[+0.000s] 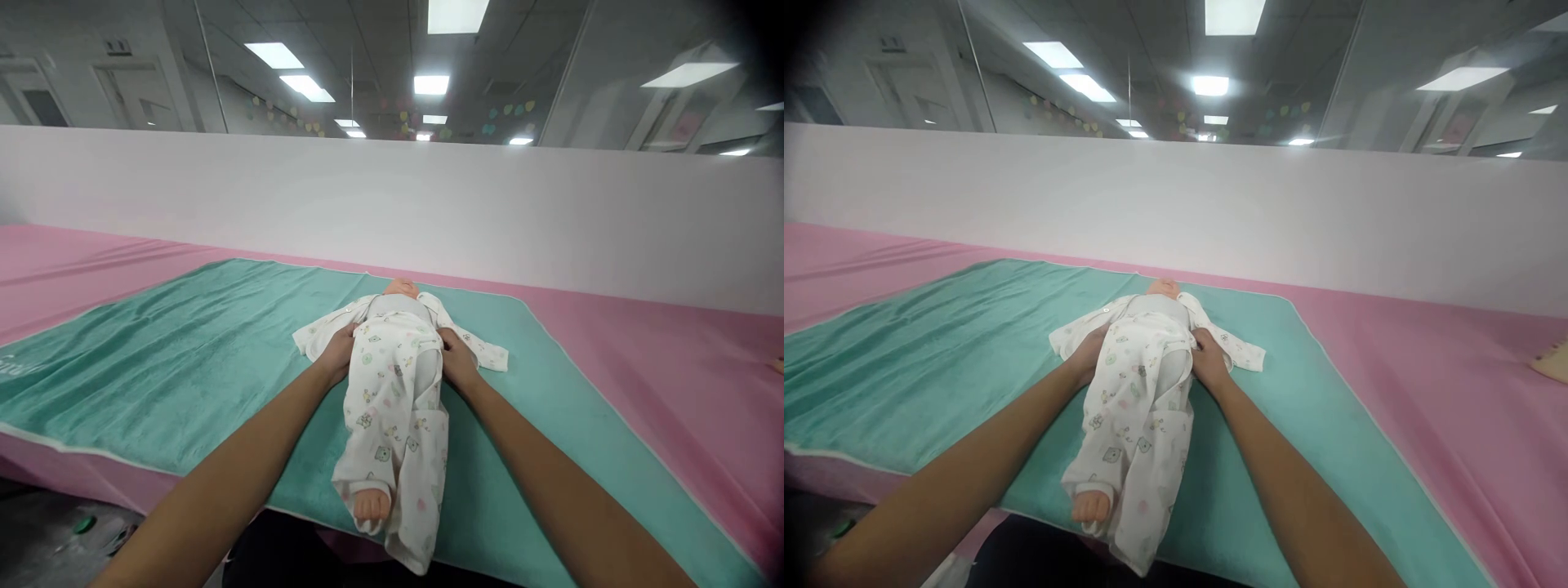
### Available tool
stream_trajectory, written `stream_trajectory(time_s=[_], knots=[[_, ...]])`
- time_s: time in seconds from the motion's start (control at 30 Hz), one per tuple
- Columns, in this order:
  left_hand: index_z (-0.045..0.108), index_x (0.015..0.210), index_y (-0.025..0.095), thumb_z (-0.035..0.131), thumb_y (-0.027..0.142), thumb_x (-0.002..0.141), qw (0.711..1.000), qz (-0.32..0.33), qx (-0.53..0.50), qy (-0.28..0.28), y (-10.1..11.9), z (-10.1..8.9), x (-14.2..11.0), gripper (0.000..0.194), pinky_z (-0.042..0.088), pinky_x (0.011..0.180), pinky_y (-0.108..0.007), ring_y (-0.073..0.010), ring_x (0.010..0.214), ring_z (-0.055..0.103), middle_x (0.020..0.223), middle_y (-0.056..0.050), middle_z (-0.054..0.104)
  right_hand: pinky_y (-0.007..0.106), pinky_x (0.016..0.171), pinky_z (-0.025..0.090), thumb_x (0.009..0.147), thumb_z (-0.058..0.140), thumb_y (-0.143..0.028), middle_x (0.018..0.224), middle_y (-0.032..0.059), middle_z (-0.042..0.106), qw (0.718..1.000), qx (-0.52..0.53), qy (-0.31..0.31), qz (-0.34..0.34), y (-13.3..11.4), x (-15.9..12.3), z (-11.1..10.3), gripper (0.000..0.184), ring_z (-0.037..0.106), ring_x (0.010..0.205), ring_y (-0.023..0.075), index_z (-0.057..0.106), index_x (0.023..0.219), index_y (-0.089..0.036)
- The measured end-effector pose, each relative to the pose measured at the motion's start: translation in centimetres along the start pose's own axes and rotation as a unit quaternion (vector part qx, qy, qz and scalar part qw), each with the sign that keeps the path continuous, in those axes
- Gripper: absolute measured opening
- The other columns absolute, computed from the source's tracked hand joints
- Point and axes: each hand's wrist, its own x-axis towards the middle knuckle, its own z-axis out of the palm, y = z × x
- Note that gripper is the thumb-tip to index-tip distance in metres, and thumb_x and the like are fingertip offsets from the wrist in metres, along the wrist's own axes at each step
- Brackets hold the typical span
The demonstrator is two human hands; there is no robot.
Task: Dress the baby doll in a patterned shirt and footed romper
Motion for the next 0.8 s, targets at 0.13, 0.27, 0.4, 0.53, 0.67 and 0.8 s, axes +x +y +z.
stream_trajectory(time_s=[0.13, 0.27, 0.4, 0.53, 0.67, 0.8], knots=[[0.051, 0.068, 0.014, 0.063, 0.013, 0.056, 0.999, -0.018, -0.02, -0.029, -0.7, -0.6, 1.0, 0.017, 0.035, 0.053, -0.022, -0.0106, 0.06, 0.047, 0.066, 0.0, 0.054, 0.028, 0.079, 0.037, 0.07, 0.054, -0.031, 0.094, 0.0041, 0.055, 0.996, -0.048, 0.032, -0.07, 0.1, 0.4, -0.6, 0.016, 0.049, 0.089, 0.0171, 0.049, 0.066, -0.017], [0.051, 0.071, 0.014, 0.062, 0.02, 0.062, 0.991, -0.022, -0.1, -0.087, -0.3, -0.7, 1.4, 0.016, 0.035, 0.055, -0.022, -0.0108, 0.061, 0.048, 0.066, 0.001, 0.05, 0.024, 0.063, 0.034, 0.069, 0.054, -0.03, 0.073, -0.0007, 0.049, 0.999, -0.04, 0.03, 0.001, 0.3, 0.4, -0.9, 0.016, 0.043, 0.07, 0.0134, 0.046, 0.068, -0.017], [0.05, 0.072, 0.015, 0.065, 0.041, 0.069, 0.996, -0.007, -0.058, -0.069, 0.1, -0.3, 1.4, 0.03, 0.034, 0.055, -0.022, -0.0102, 0.061, 0.045, 0.067, 0.001, 0.049, 0.022, 0.058, 0.03, 0.069, 0.052, -0.027, 0.07, -0.0016, 0.044, 0.992, 0.1, -0.067, 0.025, 0.2, 0.6, -1.6, 0.013, 0.039, 0.065, 0.0113, 0.046, 0.075, -0.018], [0.045, 0.07, 0.016, 0.067, 0.045, 0.068, 0.997, 0.036, 0.033, -0.052, -0.1, 0.0, 1.5, 0.037, 0.028, 0.053, -0.02, -0.0084, 0.058, 0.038, 0.064, 0.003, 0.043, 0.024, 0.06, 0.034, 0.077, 0.051, -0.037, 0.073, 0.0014, 0.047, 0.984, 0.119, -0.131, 0.033, -1.0, 1.0, -2.6, 0.02, 0.043, 0.067, 0.0128, 0.05, 0.076, -0.017], [0.041, 0.067, 0.016, 0.062, 0.047, 0.072, 0.994, 0.08, 0.07, -0.004, -0.4, 0.1, 1.5, 0.037, 0.026, 0.053, -0.02, -0.0084, 0.058, 0.033, 0.061, 0.004, 0.037, 0.028, 0.073, 0.037, 0.079, 0.052, -0.044, 0.097, 0.0044, 0.056, 0.997, 0.012, -0.055, -0.058, -3.4, 1.3, -2.3, 0.026, 0.048, 0.083, 0.0167, 0.055, 0.075, -0.018], [0.036, 0.065, 0.017, 0.058, 0.041, 0.074, 0.994, 0.081, 0.07, 0.029, -0.4, 0.1, 1.4, 0.034, 0.023, 0.052, -0.022, -0.0088, 0.055, 0.029, 0.057, 0.004, 0.033, 0.027, 0.066, 0.033, 0.084, 0.044, -0.045, 0.071, 0.0011, 0.054, 0.985, -0.156, -0.014, -0.075, -4.7, 1.9, -0.9, 0.029, 0.045, 0.068, 0.0147, 0.053, 0.077, -0.019]])
